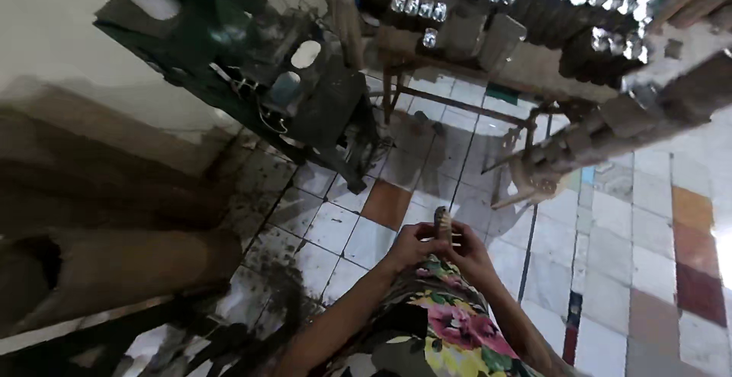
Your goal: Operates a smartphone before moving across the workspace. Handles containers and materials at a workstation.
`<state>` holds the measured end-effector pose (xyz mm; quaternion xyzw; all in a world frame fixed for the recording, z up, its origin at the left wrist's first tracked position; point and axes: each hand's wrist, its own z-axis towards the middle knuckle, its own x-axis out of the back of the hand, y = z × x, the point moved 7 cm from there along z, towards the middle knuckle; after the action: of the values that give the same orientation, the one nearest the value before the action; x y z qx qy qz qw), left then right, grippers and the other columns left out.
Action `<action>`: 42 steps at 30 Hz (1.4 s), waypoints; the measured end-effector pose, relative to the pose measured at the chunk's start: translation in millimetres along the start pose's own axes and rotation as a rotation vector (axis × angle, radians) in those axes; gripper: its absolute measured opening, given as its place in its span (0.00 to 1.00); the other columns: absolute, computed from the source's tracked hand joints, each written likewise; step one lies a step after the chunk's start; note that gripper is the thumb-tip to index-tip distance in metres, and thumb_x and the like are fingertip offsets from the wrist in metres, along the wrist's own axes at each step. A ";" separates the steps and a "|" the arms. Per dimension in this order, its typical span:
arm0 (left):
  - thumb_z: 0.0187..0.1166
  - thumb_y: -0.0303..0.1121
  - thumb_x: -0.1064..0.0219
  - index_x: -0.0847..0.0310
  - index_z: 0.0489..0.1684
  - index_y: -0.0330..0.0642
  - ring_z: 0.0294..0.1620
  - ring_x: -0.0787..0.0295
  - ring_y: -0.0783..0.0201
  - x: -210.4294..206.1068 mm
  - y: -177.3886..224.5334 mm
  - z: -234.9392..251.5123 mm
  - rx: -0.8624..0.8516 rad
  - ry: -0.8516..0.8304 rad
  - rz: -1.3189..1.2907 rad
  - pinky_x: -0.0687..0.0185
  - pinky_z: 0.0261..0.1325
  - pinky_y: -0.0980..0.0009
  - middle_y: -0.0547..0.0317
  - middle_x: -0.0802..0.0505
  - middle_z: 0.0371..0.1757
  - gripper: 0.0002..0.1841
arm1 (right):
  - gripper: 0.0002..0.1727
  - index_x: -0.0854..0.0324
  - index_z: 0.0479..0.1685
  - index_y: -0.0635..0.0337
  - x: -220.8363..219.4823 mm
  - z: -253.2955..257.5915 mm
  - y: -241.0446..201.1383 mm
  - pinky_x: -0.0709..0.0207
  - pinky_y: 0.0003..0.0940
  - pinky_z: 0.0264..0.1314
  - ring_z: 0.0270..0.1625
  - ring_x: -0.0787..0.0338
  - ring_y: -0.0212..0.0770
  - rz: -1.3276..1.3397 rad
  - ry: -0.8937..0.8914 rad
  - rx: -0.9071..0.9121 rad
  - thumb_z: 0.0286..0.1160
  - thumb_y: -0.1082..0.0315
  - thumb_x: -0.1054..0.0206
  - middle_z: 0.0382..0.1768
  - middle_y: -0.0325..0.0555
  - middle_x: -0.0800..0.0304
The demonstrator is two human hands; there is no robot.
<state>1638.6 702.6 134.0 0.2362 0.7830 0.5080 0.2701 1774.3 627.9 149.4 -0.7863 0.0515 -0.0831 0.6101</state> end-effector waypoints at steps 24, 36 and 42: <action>0.75 0.48 0.21 0.09 0.49 0.41 0.43 0.07 0.54 394.5 279.9 327.9 0.181 1.012 0.573 0.11 0.53 0.43 0.50 0.05 0.41 0.19 | 0.37 0.14 0.65 0.47 -147.1 835.2 -357.8 0.20 0.69 0.59 0.63 0.11 0.59 -1.218 -0.406 0.376 0.63 0.31 0.32 0.59 0.53 0.09; 0.72 0.51 0.23 0.11 0.51 0.35 0.52 0.07 0.40 319.0 259.9 776.5 0.493 0.527 0.961 0.14 0.57 0.35 0.39 0.06 0.48 0.25 | 0.55 0.27 0.80 0.56 228.7 726.7 12.5 0.29 0.72 0.73 0.75 0.20 0.68 -1.084 -0.398 -0.553 0.64 0.19 0.47 0.73 0.65 0.20; 0.68 0.64 0.23 0.10 0.56 0.35 0.56 0.08 0.37 317.4 247.1 809.8 0.611 0.608 1.247 0.17 0.62 0.31 0.35 0.06 0.51 0.36 | 0.39 0.23 0.76 0.62 289.0 740.1 150.6 0.30 0.71 0.75 0.73 0.16 0.66 -0.827 -0.278 -0.314 0.72 0.42 0.32 0.68 0.65 0.14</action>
<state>1963.4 1540.0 30.4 0.5491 0.6503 0.3698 -0.3726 2204.1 1241.2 -155.8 -0.8274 -0.3368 -0.2044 0.4002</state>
